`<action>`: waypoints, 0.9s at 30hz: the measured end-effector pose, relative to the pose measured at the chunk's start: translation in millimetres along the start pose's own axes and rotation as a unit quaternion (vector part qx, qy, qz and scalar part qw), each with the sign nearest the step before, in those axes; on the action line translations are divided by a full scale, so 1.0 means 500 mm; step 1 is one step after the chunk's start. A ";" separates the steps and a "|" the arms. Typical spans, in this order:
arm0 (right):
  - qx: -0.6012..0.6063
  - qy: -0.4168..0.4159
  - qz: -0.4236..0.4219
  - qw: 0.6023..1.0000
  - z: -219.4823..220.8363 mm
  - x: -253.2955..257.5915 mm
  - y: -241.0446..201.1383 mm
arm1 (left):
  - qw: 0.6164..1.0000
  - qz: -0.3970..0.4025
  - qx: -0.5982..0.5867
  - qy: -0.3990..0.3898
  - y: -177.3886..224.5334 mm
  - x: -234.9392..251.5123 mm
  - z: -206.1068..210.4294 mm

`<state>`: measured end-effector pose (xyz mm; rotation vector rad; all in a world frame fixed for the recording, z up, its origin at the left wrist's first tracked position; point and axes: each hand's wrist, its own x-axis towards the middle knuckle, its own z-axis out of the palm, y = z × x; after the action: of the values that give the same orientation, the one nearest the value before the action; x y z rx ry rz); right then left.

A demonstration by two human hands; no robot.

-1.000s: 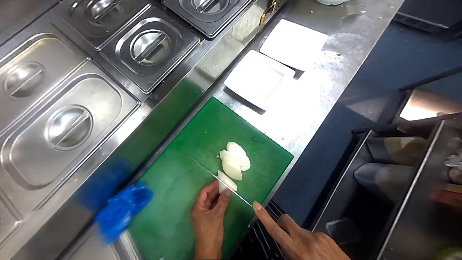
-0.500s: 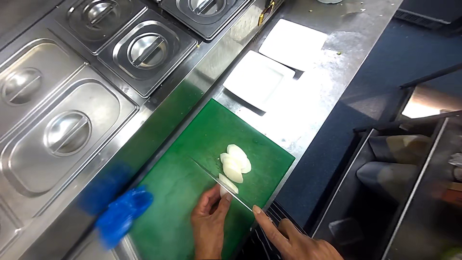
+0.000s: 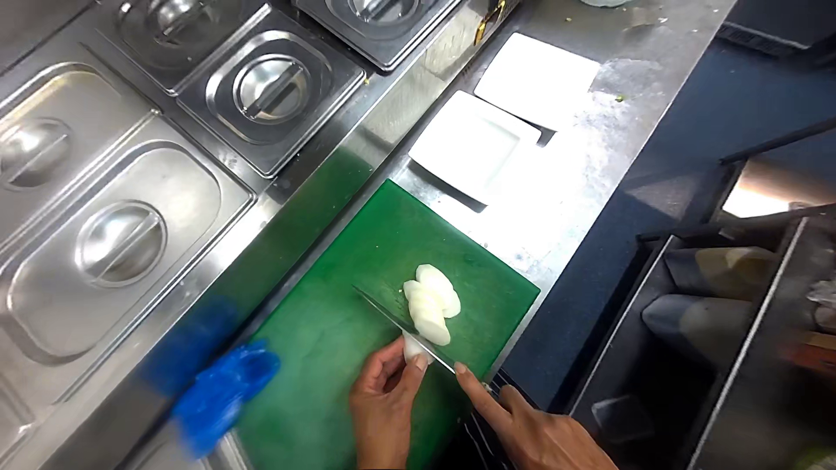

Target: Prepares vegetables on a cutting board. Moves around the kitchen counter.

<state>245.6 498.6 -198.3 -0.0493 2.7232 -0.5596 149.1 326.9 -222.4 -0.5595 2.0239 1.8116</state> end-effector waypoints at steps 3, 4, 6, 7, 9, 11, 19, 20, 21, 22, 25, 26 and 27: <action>0.016 -0.020 0.005 1.000 -0.008 -0.001 0.014 | 1.000 0.001 -0.005 -0.003 -0.005 -0.002 0.004; 0.025 -0.023 0.005 0.999 -0.013 0.000 0.017 | 1.000 0.002 -0.007 -0.003 -0.005 -0.002 0.004; 0.040 -0.013 -0.003 0.999 -0.025 -0.006 0.016 | 1.000 0.008 -0.013 -0.001 -0.006 0.000 0.002; 0.043 -0.004 -0.008 0.999 -0.034 -0.015 0.013 | 1.000 0.014 -0.016 -0.002 -0.008 0.001 0.002; 0.043 0.007 -0.019 0.999 -0.051 -0.033 0.006 | 1.000 0.019 -0.023 0.000 -0.014 0.001 0.005; 0.039 0.007 -0.029 0.999 -0.059 -0.041 0.003 | 1.000 0.019 -0.019 0.008 -0.016 0.000 0.006; 0.021 0.010 -0.041 0.999 -0.055 -0.040 0.007 | 0.999 0.035 -0.023 0.018 -0.021 -0.001 0.007; 0.019 0.010 -0.042 0.999 -0.056 -0.041 0.007 | 0.999 0.035 -0.023 0.019 -0.021 -0.001 0.008; 0.018 0.009 -0.043 0.999 -0.057 -0.041 0.007 | 0.999 0.035 -0.023 0.020 -0.021 0.000 0.008; 0.018 0.008 -0.044 0.999 -0.057 -0.041 0.007 | 0.999 0.035 -0.025 0.019 -0.021 0.000 0.008; 0.020 0.008 -0.047 0.999 -0.053 -0.043 0.010 | 0.999 0.038 -0.025 0.020 -0.022 -0.001 0.009; 0.019 0.007 -0.047 0.999 -0.054 -0.042 0.010 | 0.999 0.038 -0.023 0.020 -0.021 -0.001 0.009; 0.020 0.006 -0.046 0.999 -0.055 -0.041 0.009 | 0.999 0.036 -0.017 0.021 -0.020 0.000 0.009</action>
<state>255.1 515.2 -169.7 -0.1637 2.7321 -0.6419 154.4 330.4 -231.1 -0.5460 2.0680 1.8944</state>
